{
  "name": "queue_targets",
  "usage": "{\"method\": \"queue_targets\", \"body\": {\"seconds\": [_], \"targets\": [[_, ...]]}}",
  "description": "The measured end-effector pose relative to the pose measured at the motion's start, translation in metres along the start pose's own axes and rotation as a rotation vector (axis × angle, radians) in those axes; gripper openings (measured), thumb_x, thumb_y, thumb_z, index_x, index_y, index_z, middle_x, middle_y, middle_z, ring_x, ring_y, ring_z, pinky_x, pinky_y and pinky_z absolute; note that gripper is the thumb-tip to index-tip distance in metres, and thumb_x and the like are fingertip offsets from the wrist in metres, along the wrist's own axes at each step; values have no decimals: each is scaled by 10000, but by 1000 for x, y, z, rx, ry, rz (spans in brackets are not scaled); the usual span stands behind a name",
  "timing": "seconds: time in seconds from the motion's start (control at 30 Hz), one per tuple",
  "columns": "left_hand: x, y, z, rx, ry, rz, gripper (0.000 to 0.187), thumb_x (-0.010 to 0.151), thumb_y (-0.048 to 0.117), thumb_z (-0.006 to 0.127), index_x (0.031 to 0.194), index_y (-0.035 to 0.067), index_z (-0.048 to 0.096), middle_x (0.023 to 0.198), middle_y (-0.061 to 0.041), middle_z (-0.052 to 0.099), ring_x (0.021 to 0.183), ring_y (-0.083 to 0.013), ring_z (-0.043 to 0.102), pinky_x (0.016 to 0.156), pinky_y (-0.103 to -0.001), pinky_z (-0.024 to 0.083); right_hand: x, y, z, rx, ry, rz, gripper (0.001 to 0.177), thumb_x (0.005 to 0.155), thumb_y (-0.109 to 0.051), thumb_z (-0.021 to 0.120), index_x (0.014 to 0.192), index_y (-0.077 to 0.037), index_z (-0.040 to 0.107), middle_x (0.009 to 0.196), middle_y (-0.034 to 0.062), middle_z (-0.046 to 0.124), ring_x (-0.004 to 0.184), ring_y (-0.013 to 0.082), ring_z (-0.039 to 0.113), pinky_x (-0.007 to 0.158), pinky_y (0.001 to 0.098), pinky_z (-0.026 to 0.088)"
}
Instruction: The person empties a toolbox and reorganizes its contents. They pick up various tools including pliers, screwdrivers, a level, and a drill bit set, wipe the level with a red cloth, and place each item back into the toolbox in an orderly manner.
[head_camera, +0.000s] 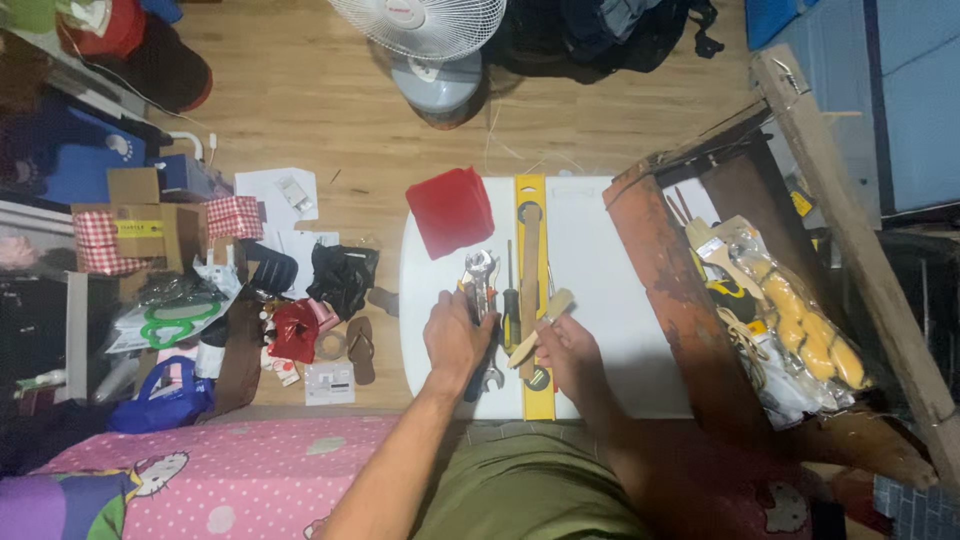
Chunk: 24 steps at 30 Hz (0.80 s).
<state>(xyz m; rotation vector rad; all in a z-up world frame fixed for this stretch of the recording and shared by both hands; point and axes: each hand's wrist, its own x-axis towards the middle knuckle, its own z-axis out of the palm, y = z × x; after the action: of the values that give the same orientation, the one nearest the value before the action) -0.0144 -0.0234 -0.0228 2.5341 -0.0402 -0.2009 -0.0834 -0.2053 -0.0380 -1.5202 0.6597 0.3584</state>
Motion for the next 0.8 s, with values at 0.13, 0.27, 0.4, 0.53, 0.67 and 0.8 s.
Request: {"method": "queue_targets", "body": {"seconds": [0.13,0.27,0.4,0.53,0.67,0.8], "targets": [[5,0,13,98,14,38,556,732,312,856,1129,-19,649,968,-164,637,875,-364,659,745,-478,528,0,11,3,15,-20,21,284,993,-248,608,1129,-9,680,860,67,686,742,127,623,688,267,536],[11,-4,22,174,-44,-10,490,768,363,852,1042,3,663,972,-164,641,856,-357,673,759,-466,539,-6,8,5,-60,-25,19,259,1011,-238,598,1052,5,676,862,66,721,742,126,656,682,275,564],[11,-6,26,160,-5,9,482,760,348,841,1042,-4,669,951,-170,646,805,-367,673,732,-474,535,-16,-8,6,-121,-43,-16,226,989,-210,597,1086,-27,689,866,56,721,737,120,663,669,275,574],[13,-7,32,165,32,3,389,814,337,807,963,-1,687,921,-174,652,756,-376,677,709,-481,537,-19,-20,9,-130,-58,29,231,993,-215,604,1081,-25,702,877,52,723,739,125,664,667,271,575],[13,-13,35,143,65,31,318,812,292,782,930,10,695,899,-168,656,707,-375,686,675,-467,555,-20,-26,7,-129,-73,37,234,999,-216,610,1061,-10,702,869,69,719,731,137,674,662,280,579],[14,-16,34,122,91,63,322,812,260,770,994,4,699,902,-176,671,699,-381,691,655,-476,554,-21,-27,6,-196,-68,65,238,985,-231,623,1079,-30,709,851,58,708,705,130,686,644,277,590]]}}
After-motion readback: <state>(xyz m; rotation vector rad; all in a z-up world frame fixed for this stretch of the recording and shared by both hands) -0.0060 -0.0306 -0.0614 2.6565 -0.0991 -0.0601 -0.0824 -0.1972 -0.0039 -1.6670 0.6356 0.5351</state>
